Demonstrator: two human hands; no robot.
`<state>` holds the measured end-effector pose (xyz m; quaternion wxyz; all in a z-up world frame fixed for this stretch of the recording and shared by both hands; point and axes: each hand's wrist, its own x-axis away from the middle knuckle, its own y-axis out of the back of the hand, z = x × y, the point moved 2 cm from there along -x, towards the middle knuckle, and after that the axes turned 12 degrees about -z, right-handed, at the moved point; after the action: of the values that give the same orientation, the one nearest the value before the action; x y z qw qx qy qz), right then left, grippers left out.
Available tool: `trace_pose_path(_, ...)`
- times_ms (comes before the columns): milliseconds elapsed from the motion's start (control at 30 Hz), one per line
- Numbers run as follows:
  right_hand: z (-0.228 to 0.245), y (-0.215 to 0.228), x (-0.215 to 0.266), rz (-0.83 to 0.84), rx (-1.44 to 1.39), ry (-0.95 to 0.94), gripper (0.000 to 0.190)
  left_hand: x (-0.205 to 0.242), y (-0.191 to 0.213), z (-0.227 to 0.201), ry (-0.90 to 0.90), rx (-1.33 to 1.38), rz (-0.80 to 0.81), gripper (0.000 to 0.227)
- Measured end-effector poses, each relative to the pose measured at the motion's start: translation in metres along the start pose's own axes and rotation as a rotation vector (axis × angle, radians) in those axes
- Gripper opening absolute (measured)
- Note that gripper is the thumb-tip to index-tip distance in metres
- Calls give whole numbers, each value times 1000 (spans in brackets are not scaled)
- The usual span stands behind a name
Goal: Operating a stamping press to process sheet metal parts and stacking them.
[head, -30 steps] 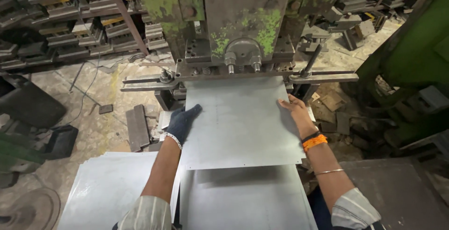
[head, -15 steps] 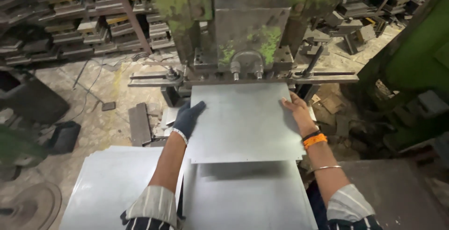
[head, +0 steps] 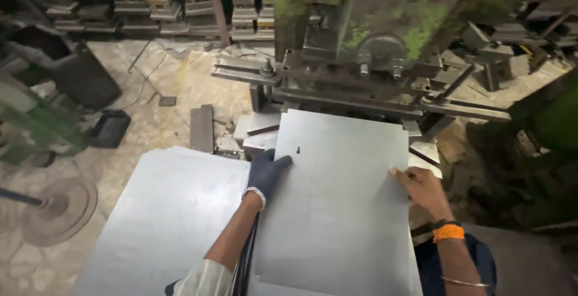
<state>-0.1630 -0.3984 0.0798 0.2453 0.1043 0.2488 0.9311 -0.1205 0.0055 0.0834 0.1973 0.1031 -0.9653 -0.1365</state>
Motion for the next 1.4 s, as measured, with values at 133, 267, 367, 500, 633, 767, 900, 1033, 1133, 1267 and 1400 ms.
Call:
trace_pose_path(133, 40, 2, 6, -7, 878, 212, 61, 2, 45, -12, -253, -351, -420, 37)
trace_pose_path(267, 93, -77, 37, 52, 812, 424, 35, -41, 92, 55, -677, -522, -894, 20)
trace_pose_path(367, 152, -141, 117, 274, 472, 541, 25, -67, 154, 120, -679, -829, -1110, 48)
trace_pose_path(500, 160, -209, 164, 497, 374, 872, 25, -71, 263, 194, 131, -931, -799, 102)
trace_pose_path(633, 149, -237, 188, 695, 193, 954, 24, -104, 365, 231, 283, -828, -805, 89)
trace_pose_path(767, 153, -236, 208, 747, 20, 598, 26, -83, 391, 164, -5, -516, -794, 60)
trace_pose_path(900, 132, -224, 207, 645, -281, 326, 36, -90, 369, 113, 24, -248, -808, 51)
trace_pose_path(1033, 99, -186, 203, 642, -388, -21, 63, -108, 287, 77, -48, -452, -533, 65)
trace_pose_path(1133, 82, -136, 180, 397, -362, -179, 72, -93, 201, 52, 11, 35, -314, 46)
trace_pose_path(1267, 3, -60, 110, -30, -577, -24, 30, -65, 95, 28, 10, 621, 124, 19)
trace_pose_path(1400, 26, 3, 80, -9, -575, -12, 42, -38, 27, 23, 180, 743, 292, 54)
